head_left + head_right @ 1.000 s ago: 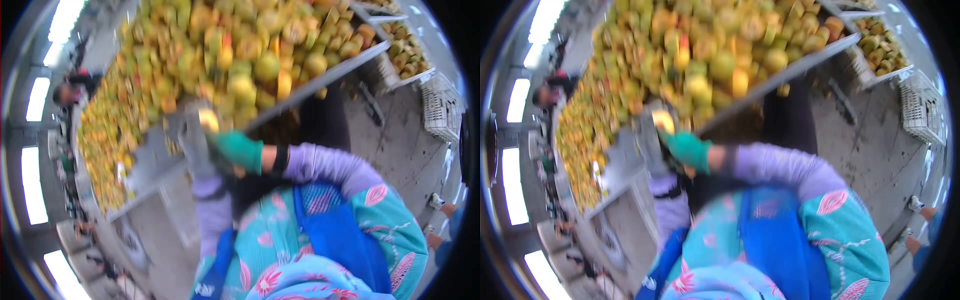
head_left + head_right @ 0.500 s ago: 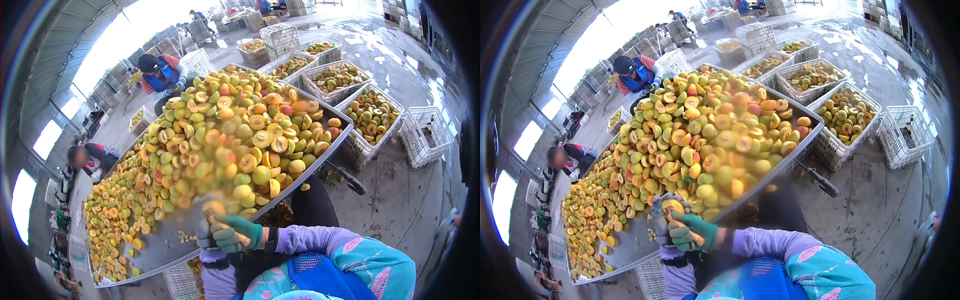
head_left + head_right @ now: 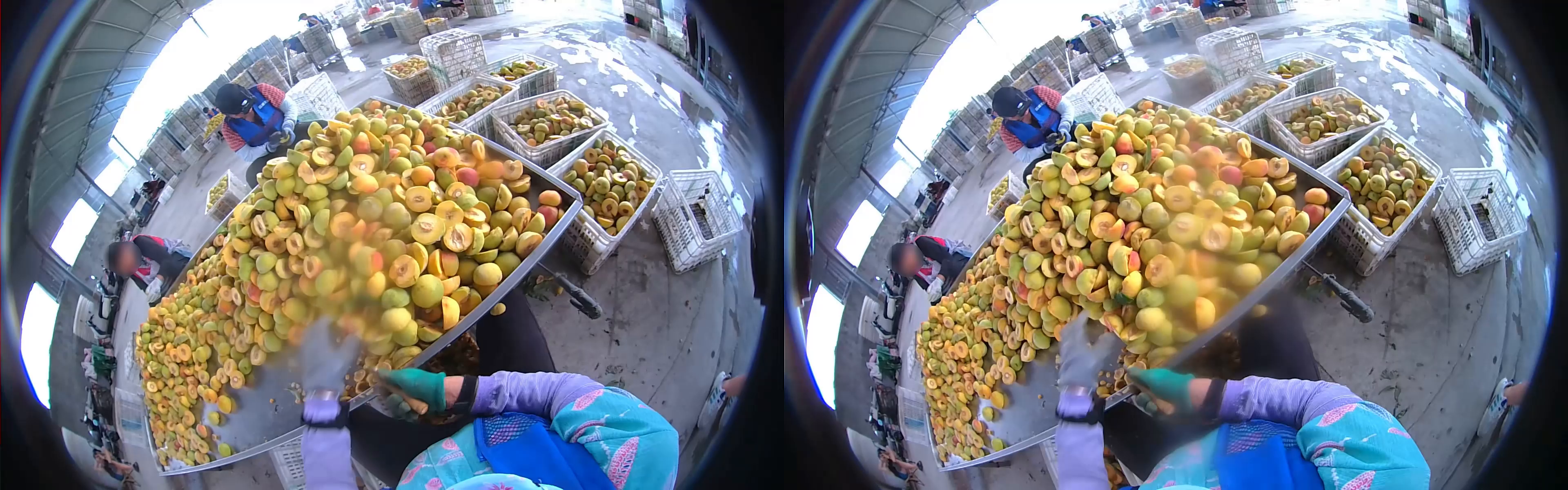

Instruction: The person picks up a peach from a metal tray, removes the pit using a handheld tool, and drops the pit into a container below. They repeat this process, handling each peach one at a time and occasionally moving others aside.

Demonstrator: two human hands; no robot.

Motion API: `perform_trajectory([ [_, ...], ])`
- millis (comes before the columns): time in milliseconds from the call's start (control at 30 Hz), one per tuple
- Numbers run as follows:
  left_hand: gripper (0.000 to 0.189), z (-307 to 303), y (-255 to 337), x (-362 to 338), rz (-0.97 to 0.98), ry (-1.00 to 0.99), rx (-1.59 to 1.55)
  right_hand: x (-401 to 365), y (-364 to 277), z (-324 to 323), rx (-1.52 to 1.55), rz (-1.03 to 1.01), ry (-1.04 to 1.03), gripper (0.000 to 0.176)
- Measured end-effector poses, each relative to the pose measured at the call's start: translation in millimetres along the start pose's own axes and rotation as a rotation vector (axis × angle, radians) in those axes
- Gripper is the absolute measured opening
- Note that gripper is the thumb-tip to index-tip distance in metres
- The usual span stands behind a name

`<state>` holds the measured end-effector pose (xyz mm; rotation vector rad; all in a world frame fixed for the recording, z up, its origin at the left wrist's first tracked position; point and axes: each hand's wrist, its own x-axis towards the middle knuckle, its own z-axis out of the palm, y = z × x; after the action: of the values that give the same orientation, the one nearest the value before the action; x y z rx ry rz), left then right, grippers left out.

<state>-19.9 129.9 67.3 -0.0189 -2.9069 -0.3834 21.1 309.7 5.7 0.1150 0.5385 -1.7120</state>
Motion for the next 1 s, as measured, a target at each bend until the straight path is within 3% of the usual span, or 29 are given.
perform_trajectory([
  [33,0.052,25,-7,20,-0.019,-0.211,0.101,-4,-6,0,0.042,-0.032,-0.012,0.028],
  [100,0.053,73,-38,40,-0.021,-0.187,0.125,-10,-13,-4,0.028,-0.102,0.158,0.026],
  [167,0.052,83,-56,37,-0.009,-0.167,0.027,-12,-15,-12,0.03,-0.155,0.197,0.027],
  [233,0.048,49,-28,31,-0.065,-0.279,-0.115,-16,-16,-3,0.02,-0.212,0.228,0.025],
  [300,0.043,62,-22,26,0.071,-0.162,-0.071,-12,-13,7,-0.02,-0.304,0.245,0.025],
  [333,0.04,68,-22,22,0.133,-0.104,-0.052,-10,-13,18,-0.029,-0.353,0.425,0.026],
  [433,0.032,57,-25,27,0.06,-0.161,-0.186,-13,-16,25,-0.074,-0.398,0.482,0.028],
  [500,0.019,20,-18,6,-0.358,-0.247,-0.691,-13,-13,12,-0.203,-0.513,0.464,0.03],
  [533,0.016,14,-27,-4,-0.409,-0.168,-0.954,-6,-13,4,-0.261,-0.572,0.449,0.03],
  [567,0.013,13,-36,-18,-0.466,-0.087,-1.223,11,-17,-6,-0.431,-0.764,0.475,0.031],
  [633,0.016,15,-32,-43,-0.307,0.102,-1.358,35,-8,-8,-0.769,-1.033,0.469,0.033],
  [667,0.025,14,-20,-56,-0.139,0.307,-1.132,34,4,2,-0.922,-1.135,0.443,0.034],
  [700,0.03,16,-20,-68,-0.14,0.362,-1.0,17,-8,32,-1.051,-1.169,0.351,0.035],
  [733,0.036,18,-20,-80,-0.149,0.417,-0.866,18,-7,30,-1.437,-1.09,0.483,0.033],
  [767,0.042,8,-5,-84,-0.372,0.409,-1.477,31,-9,17,-1.6,-1.001,0.435,0.034],
  [800,0.045,16,-11,-86,-0.33,0.401,-1.426,48,-9,-4,-1.765,-0.952,0.407,0.034],
  [833,0.048,23,-18,-88,-0.263,0.381,-1.375,35,-12,14,-1.685,-0.754,0.503,0.035],
  [900,0.051,21,-8,-91,-0.332,0.357,-1.81,21,-5,32,-1.662,-0.832,0.556,0.036],
  [933,0.054,16,-3,-92,-0.407,0.359,-1.613,21,-3,32,-1.697,-0.856,0.521,0.036],
  [1000,0.045,28,-7,-89,-0.315,0.404,-1.419,23,-3,32,-1.745,-0.867,0.49,0.034],
])
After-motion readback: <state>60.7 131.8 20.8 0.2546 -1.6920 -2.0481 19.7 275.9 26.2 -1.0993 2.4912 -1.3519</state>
